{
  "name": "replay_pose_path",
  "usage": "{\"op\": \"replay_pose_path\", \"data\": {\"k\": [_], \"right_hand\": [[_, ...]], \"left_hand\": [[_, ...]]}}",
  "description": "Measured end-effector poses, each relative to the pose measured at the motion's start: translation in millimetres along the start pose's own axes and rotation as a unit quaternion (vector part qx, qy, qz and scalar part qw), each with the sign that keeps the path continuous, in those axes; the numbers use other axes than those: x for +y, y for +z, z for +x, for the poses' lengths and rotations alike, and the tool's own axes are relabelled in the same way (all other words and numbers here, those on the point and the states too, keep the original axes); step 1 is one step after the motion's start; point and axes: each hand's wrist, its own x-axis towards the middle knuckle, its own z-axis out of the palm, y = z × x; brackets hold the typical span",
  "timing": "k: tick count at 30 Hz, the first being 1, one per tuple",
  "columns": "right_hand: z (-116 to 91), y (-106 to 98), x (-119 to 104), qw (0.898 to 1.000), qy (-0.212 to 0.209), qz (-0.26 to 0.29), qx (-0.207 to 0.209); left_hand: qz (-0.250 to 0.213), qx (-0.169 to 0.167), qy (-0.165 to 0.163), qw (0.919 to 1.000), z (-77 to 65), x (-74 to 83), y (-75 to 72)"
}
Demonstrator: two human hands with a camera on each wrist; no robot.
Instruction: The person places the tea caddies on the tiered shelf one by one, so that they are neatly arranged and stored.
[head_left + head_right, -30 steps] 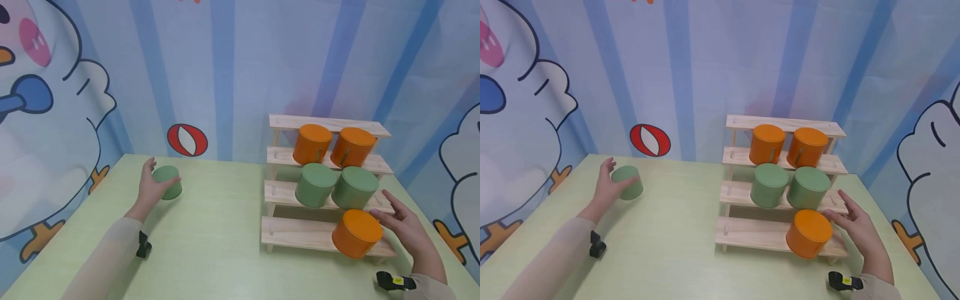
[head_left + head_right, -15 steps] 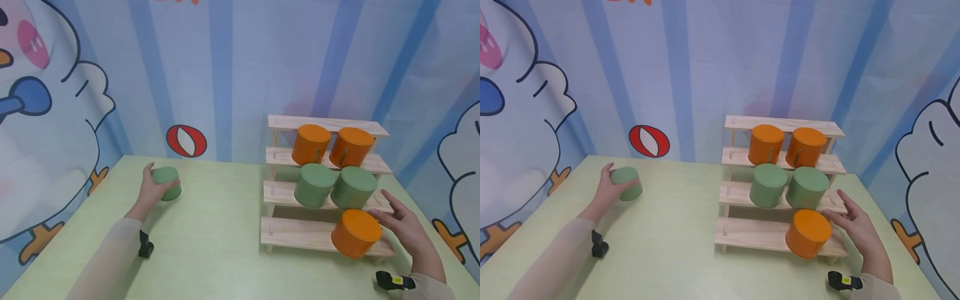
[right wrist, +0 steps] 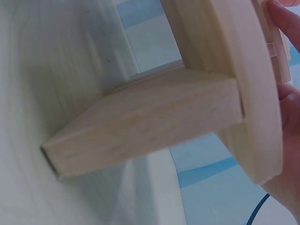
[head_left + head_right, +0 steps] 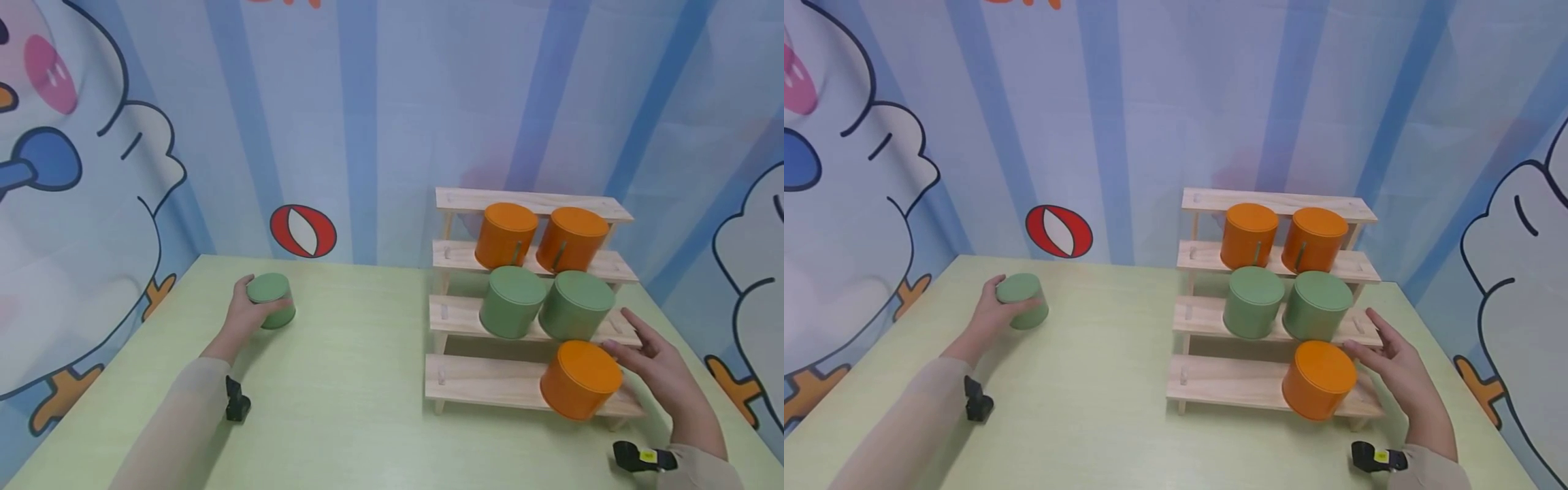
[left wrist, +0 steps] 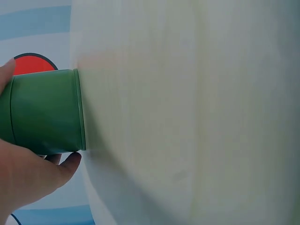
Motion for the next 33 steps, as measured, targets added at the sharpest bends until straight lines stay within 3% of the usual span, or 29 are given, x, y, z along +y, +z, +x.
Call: {"op": "replay_pose_path", "data": {"k": [20, 27, 33], "right_hand": [[1, 0, -1, 1.000, 0.006, 0.020, -0.004], [0, 1, 0, 1.000, 0.007, 0.016, -0.005], [0, 0, -1, 1.000, 0.005, 0.015, -0.004]], "left_hand": [[-0.002, -0.006, 0.019, 0.9998, -1.6, -0.2, -0.3], [0.004, -0.011, 0.015, 0.9998, -8.8, 9.1, -0.8], [0.014, -0.027, 0.038, 0.9988, -13.8, 16.8, 2.4]]}}
